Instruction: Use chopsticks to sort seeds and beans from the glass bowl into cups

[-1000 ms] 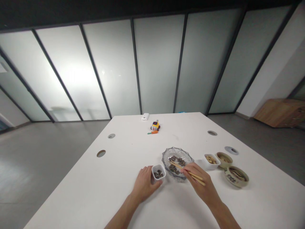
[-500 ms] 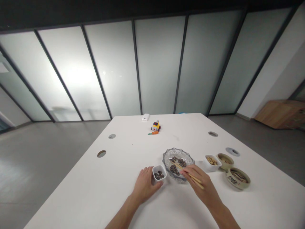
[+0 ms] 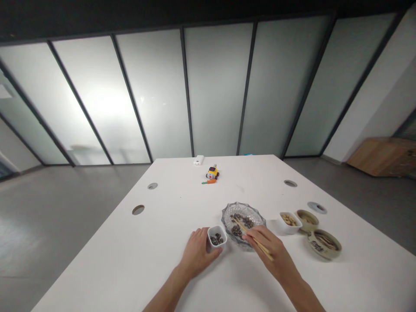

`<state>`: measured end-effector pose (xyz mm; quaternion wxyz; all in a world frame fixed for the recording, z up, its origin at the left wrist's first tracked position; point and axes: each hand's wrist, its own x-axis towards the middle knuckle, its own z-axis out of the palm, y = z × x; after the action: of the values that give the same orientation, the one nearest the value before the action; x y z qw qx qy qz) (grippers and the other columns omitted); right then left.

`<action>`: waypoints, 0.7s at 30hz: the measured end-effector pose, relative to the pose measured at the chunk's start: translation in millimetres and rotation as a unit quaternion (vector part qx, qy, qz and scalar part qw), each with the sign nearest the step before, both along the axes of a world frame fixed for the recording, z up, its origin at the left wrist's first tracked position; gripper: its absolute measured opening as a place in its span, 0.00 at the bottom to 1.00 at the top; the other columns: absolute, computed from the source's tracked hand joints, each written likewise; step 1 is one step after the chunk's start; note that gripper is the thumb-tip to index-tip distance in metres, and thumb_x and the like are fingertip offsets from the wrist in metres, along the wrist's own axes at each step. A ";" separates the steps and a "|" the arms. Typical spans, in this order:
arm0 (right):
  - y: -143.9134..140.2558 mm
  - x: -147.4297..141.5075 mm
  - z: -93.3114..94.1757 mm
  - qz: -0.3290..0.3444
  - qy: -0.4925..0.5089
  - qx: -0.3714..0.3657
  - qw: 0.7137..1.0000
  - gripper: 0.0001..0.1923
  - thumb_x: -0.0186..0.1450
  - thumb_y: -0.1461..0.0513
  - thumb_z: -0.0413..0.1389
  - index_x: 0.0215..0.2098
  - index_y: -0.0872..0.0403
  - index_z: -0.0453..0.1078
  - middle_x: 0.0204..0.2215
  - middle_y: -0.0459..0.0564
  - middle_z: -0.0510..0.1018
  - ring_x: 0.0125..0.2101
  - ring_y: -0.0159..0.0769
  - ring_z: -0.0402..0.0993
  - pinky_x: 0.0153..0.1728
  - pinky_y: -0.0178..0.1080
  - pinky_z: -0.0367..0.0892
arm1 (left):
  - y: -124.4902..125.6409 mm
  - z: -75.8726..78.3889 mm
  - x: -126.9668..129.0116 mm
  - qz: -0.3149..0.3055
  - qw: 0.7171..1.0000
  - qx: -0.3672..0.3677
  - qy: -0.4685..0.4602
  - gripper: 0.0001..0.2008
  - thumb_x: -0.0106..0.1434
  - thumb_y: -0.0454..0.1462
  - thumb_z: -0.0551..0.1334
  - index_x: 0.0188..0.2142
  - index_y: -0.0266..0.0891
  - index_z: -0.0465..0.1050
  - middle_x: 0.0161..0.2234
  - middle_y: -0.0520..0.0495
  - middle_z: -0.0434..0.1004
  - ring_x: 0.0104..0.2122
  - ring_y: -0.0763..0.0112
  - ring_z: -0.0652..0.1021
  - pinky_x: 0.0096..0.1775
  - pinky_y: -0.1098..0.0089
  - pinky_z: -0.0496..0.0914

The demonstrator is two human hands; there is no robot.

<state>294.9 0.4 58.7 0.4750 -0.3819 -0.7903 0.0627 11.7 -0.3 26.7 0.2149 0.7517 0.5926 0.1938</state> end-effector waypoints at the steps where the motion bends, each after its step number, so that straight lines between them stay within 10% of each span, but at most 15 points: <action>1: 0.2 -0.2 -0.4 -0.002 0.000 0.004 1.000 0.15 0.83 0.52 0.57 0.43 0.46 0.84 0.36 0.51 0.87 0.35 0.43 0.87 0.36 0.42 0.81 | 0.1 -0.5 0.0 0.000 1.000 0.001 0.000 0.17 0.69 0.46 0.71 0.53 0.45 0.76 0.52 0.44 0.85 0.52 0.50 0.80 0.56 0.58 0.69; 21: 0.0 -6.2 3.7 -0.038 0.058 0.010 0.998 0.14 0.82 0.53 0.59 0.40 0.47 0.81 0.34 0.49 0.85 0.33 0.41 0.87 0.38 0.38 0.81 | 0.2 0.3 0.3 0.001 1.000 -0.002 -0.011 0.17 0.68 0.44 0.72 0.52 0.44 0.75 0.53 0.44 0.85 0.53 0.50 0.80 0.56 0.58 0.68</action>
<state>288.6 0.4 62.4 0.5256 -0.4025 -0.7472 0.0586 12.0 -0.1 27.1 0.2227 0.7487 0.5912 0.2007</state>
